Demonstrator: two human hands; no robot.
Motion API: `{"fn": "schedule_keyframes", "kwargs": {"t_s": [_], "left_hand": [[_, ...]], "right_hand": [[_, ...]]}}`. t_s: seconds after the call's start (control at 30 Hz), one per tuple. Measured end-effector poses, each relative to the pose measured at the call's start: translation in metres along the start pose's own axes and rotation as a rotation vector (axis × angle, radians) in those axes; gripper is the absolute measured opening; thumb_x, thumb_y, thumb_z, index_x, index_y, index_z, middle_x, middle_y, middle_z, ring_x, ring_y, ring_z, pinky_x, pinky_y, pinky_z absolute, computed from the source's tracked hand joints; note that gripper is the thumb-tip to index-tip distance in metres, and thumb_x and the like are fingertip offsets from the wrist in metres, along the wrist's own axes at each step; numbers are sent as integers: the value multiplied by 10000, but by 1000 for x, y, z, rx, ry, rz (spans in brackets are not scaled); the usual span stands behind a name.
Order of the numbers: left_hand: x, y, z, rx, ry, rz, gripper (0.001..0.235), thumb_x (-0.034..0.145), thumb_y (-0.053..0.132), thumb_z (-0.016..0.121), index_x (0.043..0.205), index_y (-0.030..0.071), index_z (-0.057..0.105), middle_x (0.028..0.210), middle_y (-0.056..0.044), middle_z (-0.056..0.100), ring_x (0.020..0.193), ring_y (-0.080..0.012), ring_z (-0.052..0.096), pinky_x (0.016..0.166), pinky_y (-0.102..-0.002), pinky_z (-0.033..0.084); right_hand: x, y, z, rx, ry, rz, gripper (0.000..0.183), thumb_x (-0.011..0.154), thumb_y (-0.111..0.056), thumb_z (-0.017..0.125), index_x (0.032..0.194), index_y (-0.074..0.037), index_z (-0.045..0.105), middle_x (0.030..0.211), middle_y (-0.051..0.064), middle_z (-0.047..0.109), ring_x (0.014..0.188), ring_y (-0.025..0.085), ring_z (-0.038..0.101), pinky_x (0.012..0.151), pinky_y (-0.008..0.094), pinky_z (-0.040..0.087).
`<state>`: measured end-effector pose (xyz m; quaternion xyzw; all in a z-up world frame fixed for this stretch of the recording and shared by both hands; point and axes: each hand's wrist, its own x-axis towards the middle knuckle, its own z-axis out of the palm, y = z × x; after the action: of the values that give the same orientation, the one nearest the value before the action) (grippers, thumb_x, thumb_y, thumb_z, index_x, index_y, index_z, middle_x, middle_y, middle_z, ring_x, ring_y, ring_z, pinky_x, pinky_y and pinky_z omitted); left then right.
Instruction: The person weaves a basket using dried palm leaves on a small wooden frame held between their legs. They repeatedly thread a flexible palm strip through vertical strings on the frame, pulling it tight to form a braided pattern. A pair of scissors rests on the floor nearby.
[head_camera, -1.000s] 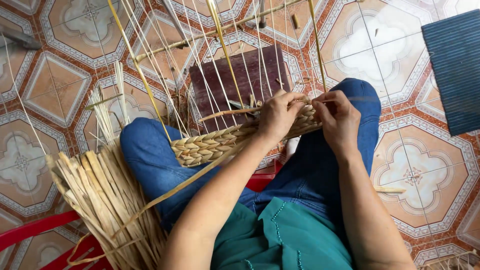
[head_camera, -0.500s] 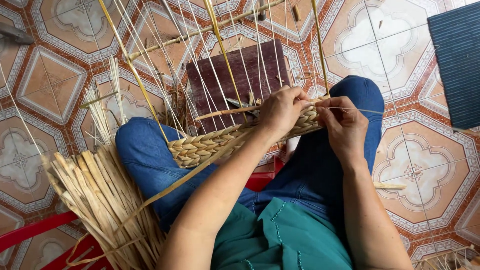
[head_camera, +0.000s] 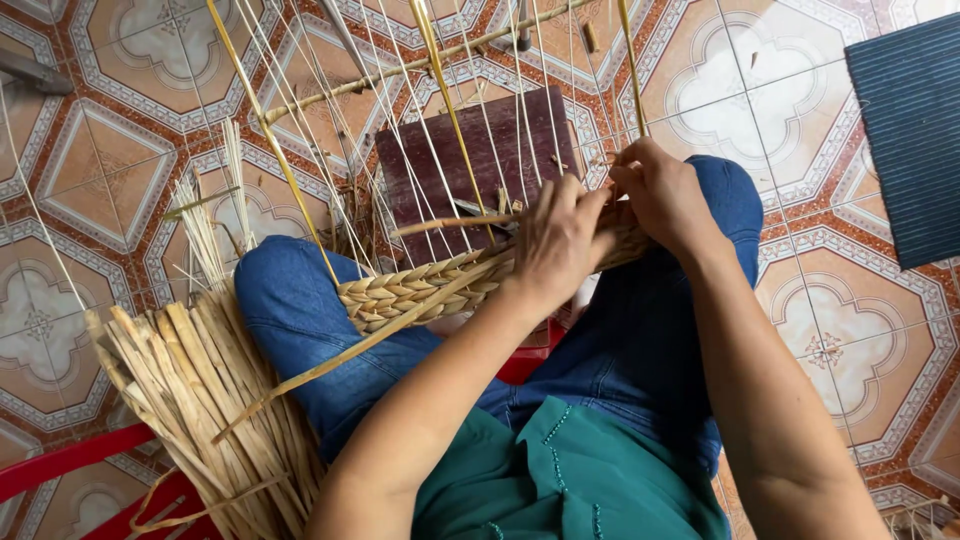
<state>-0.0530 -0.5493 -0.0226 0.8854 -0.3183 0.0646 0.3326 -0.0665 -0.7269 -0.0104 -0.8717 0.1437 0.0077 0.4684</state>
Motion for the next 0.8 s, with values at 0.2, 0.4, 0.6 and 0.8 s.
{"fn": "schedule_keyframes", "kwargs": {"t_s": [0.2,0.4,0.6,0.8], "left_hand": [[-8,-10,-4,248,-268,112,424,897,32,666,1311,22,575,1022,-130,614,858,-191,632,724,-306,561],[28,-24,-57,22,-804,-193,172,1028,86,548,1180,37,614,849,-79,632,678,-194,622,584,-321,528],[40,-29,-92,-22,-204,113,139,965,242,687,945,109,721,826,-32,647,775,-153,611,686,-300,537],[26,16,-76,-62,-128,9,269,944,382,721,881,120,738,776,-71,693,676,-203,650,616,-385,550]], "right_hand": [[0,-43,-13,-191,-153,85,204,1006,-193,641,1111,-19,659,870,173,751,668,196,730,616,332,565],[-23,-25,-8,-17,-100,-118,252,973,-129,625,1194,-50,718,986,109,790,753,232,739,660,352,577],[-14,-6,10,-256,-186,-299,202,906,-168,764,1090,-85,750,935,139,744,789,291,731,724,373,574],[-13,-11,15,-183,-99,-276,147,910,-93,716,1033,-22,680,854,173,720,773,291,722,677,378,555]]}}
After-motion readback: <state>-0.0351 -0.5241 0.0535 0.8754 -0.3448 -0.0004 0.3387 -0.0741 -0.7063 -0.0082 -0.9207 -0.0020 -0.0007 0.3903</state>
